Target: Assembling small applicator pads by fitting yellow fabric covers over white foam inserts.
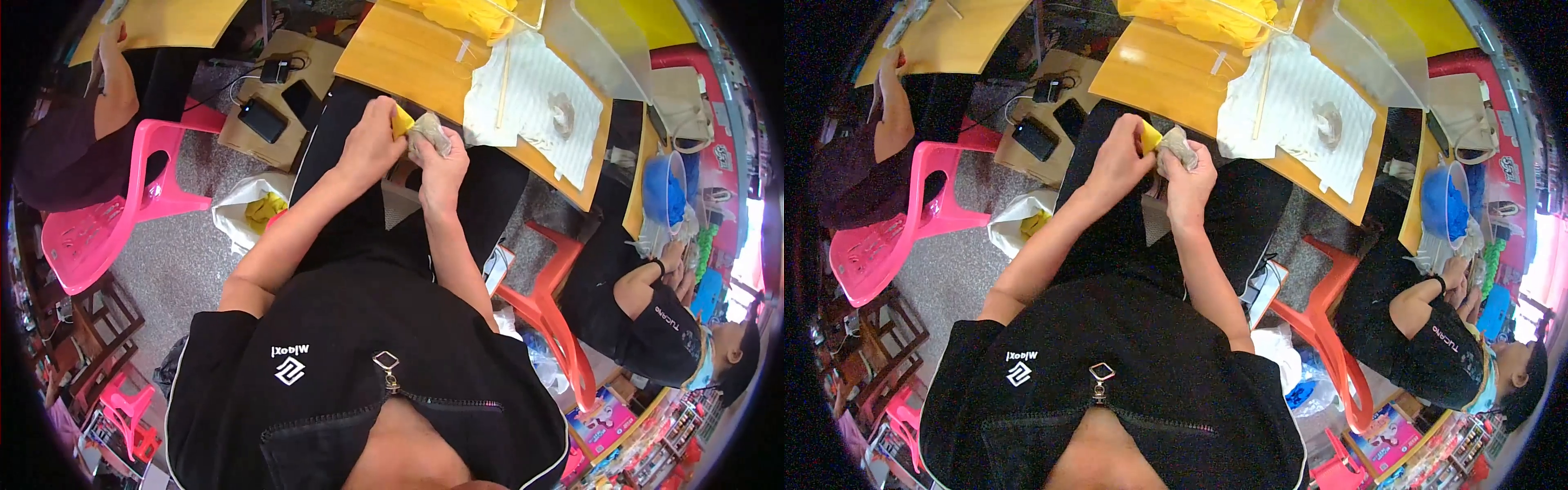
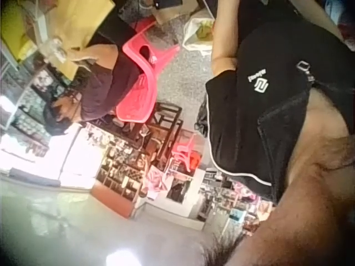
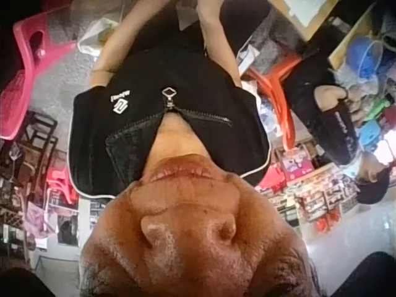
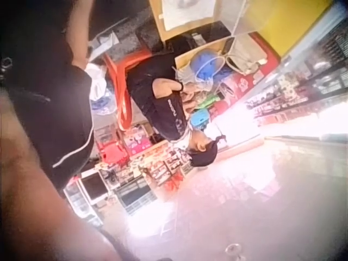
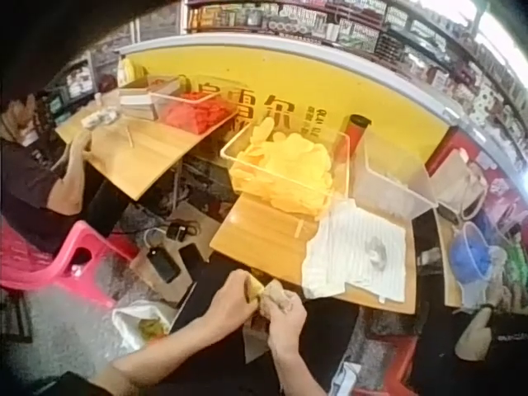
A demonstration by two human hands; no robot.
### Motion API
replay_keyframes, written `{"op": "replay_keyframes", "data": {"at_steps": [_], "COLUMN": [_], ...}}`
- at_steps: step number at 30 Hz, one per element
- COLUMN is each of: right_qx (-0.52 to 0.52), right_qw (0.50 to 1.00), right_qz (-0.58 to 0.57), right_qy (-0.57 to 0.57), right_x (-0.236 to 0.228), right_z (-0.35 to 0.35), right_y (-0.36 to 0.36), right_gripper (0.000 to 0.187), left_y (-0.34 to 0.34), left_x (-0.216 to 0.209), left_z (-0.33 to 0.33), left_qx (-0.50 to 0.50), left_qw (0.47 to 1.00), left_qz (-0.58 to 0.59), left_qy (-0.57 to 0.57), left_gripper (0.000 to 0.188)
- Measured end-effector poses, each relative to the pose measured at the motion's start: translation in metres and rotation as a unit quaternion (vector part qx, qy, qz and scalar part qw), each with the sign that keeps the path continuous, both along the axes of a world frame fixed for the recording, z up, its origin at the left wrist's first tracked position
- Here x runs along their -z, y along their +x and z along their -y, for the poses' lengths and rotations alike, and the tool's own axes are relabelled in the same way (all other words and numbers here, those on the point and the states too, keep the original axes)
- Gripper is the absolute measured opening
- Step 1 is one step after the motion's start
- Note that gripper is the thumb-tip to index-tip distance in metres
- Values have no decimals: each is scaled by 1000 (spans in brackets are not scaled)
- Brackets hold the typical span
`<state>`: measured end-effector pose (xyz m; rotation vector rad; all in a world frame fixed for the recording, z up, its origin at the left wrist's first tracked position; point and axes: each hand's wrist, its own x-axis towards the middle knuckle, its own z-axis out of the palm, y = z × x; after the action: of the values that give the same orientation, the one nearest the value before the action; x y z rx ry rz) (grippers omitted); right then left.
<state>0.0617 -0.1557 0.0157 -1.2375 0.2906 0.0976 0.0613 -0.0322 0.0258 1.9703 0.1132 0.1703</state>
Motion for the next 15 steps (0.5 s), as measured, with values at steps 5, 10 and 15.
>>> {"op": "replay_keyframes", "data": {"at_steps": [5, 10, 15], "right_qx": [13, 32, 45], "right_qw": [980, 985, 986], "right_qz": [89, 79, 76], "right_qy": [-178, -150, -144], "right_x": [12, 0, 15], "right_z": [-6, -9, 0], "right_y": [9, 16, 19], "right_gripper": [19, 21, 23], "left_y": [6, 21, 29], "left_x": [-14, 5, 6], "left_z": [8, 1, 0], "left_qx": [18, 53, 46], "left_qw": [924, 944, 984], "left_qz": [149, 166, 61], "left_qy": [351, 279, 160], "left_gripper": [17, 6, 11]}}
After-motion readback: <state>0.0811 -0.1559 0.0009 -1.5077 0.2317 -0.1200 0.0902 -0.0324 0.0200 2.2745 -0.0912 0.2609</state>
